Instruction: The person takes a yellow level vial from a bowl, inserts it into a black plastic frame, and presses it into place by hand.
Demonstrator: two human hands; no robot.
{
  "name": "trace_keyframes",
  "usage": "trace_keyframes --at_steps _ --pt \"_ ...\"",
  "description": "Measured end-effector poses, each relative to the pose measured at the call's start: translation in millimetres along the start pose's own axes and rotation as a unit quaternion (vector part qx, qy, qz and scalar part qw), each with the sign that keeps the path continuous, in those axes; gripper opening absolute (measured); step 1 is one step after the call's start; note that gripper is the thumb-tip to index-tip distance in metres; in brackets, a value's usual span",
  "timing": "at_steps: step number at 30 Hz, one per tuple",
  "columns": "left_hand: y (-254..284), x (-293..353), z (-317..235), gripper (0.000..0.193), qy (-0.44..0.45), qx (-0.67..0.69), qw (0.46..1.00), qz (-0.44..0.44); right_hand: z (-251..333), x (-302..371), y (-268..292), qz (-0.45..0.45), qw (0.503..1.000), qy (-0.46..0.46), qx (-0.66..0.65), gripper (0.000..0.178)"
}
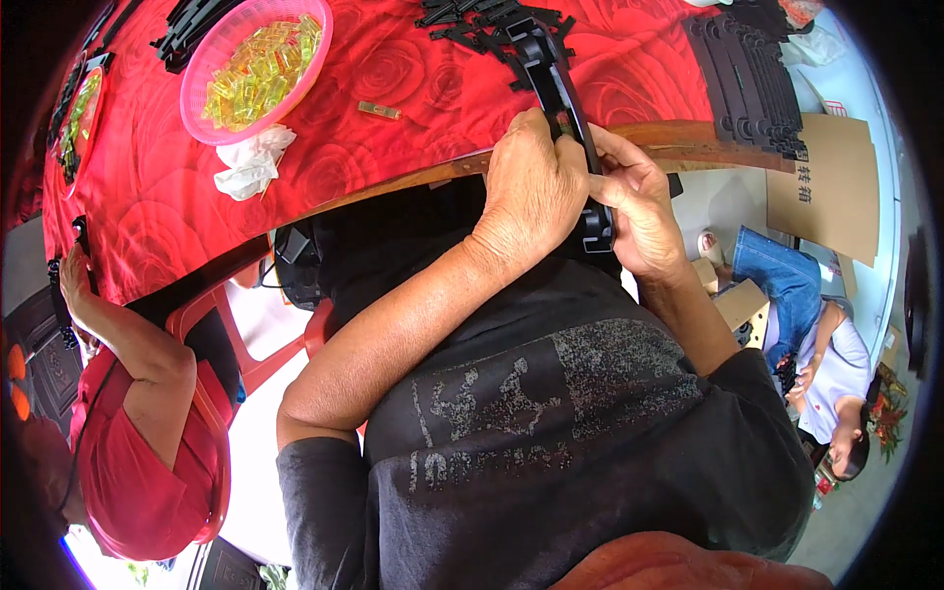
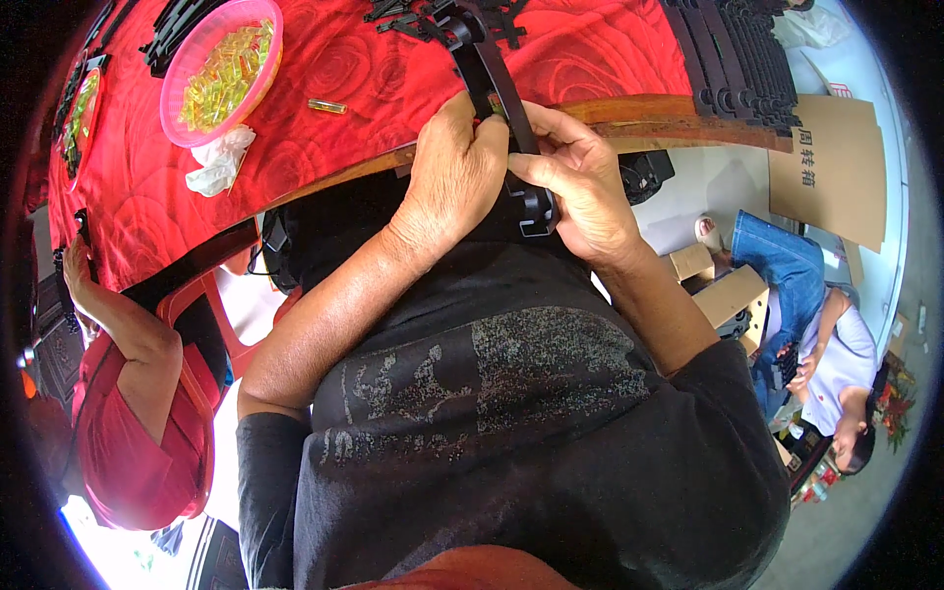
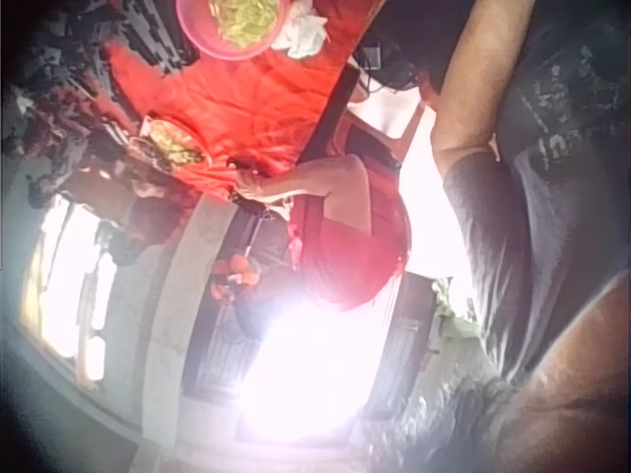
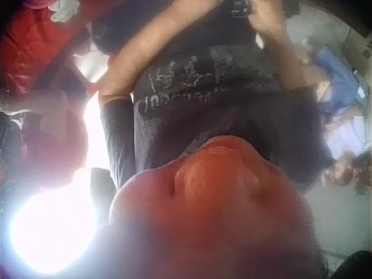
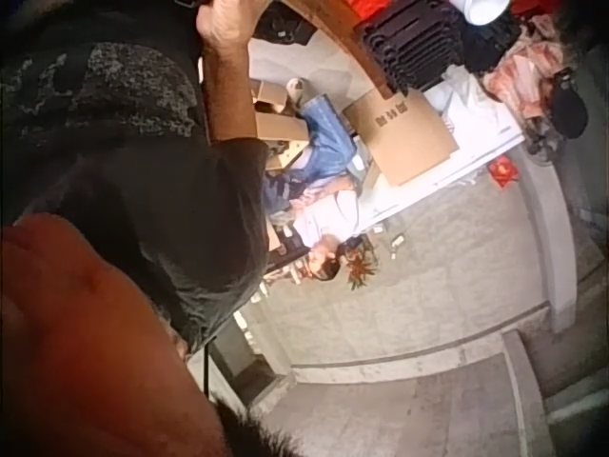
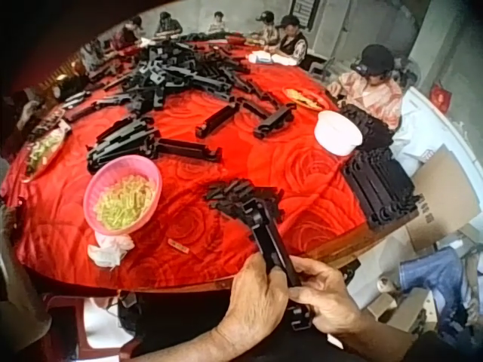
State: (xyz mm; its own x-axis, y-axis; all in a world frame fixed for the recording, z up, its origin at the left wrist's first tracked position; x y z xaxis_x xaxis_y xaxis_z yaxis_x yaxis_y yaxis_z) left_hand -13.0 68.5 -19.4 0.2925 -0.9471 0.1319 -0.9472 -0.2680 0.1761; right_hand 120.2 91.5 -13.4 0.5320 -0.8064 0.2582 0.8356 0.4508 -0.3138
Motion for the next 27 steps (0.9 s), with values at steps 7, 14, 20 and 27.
trace_keyframes --at_steps 7,14,20,27 --pt "-0.5 3.9 0.0 0.020 0.006 0.032 0.999 0.022 3.2 -2.0 1.0 -0.006 1.000 -0.013 -0.022 0.049" --pt "-1.0 5.0 4.6 0.019 -0.038 -0.001 0.999 0.001 2.1 -2.8 -2.1 0.009 0.995 -0.046 -0.084 0.044" --pt "-2.3 12.3 -16.2 0.018 -0.121 -0.081 0.989 0.023 8.3 -1.3 -6.1 -0.019 0.998 -0.038 -0.050 0.036" --pt "-3.2 20.4 -24.7 0.037 -0.181 -0.085 0.980 -0.001 -0.2 -6.9 4.6 -0.080 0.989 -0.056 -0.107 0.030"
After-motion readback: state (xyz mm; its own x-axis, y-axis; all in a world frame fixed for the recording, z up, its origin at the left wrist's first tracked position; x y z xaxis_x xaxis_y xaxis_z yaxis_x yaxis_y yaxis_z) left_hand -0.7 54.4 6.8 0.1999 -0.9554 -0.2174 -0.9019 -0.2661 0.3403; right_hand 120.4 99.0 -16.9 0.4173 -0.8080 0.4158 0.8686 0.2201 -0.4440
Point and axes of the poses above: each hand's wrist, its own x-axis away from the middle knuckle, its own y-axis out of the back of the hand, z = x × y, the point moved 5 cm from there along -x, towards the middle knuckle, and after that the axes turned 3 degrees about x, right-handed, at the moved point
